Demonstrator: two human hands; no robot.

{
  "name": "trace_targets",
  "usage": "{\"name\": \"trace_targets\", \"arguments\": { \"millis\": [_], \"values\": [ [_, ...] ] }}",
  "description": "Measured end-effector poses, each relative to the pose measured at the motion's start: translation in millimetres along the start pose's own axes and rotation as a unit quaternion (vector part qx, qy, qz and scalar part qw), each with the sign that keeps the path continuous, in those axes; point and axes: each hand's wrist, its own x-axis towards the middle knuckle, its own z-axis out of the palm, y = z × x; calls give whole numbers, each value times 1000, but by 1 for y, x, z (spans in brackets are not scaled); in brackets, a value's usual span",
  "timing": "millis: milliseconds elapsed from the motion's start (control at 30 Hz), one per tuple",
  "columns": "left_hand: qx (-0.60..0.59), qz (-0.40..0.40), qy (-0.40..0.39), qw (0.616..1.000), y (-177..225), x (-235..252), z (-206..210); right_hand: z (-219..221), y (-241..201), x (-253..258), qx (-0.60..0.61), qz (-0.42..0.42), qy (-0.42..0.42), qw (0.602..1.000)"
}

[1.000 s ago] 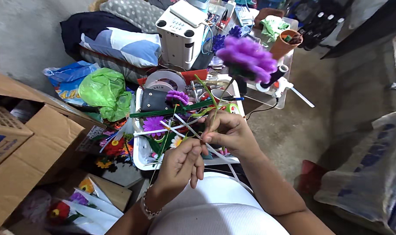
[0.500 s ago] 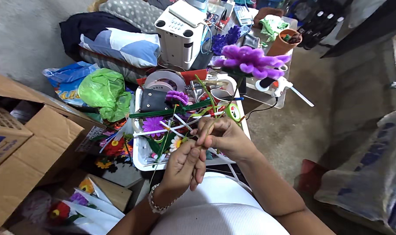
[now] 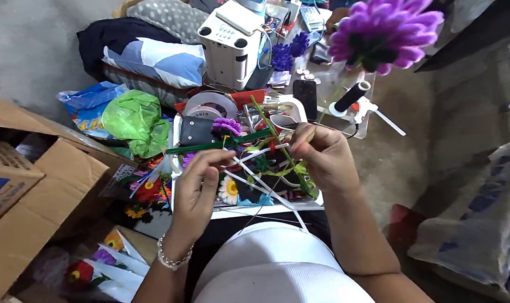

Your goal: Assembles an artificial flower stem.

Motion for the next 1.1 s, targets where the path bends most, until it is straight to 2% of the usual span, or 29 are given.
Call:
{"name": "trace_targets", "arguments": {
  "millis": [100, 267, 333, 500, 700, 800, 900, 1000, 1100],
  "values": [
    [65, 45, 43, 996, 12, 8, -1, 12, 6, 0, -127, -35, -21, 991],
    [46, 54, 77, 994, 26, 19, 21, 37, 11, 1, -276, -89, -90, 953],
    [48, 51, 108, 992, 30, 24, 25, 45, 11, 2, -301, -108, -103, 942],
    [8, 26, 147, 989, 39, 25, 20, 55, 8, 5, -265, -115, -124, 949],
    [-63, 30, 139, 988, 41, 29, 3, 61, -4, 16, -112, -48, -192, 974],
    [-56, 40, 136, 988, 45, 34, -4, 57, -7, 27, -62, -24, -254, 965],
    [-57, 43, 131, 989, 47, 36, -11, 48, -9, 35, -61, 15, -302, 951],
    [-65, 34, 124, 990, 44, 35, -18, 31, -5, 38, -180, 3, -278, 944],
    [-81, 19, 122, 989, 40, 30, -25, 5, 6, 38, -378, -24, -238, 894]
  ]
}}
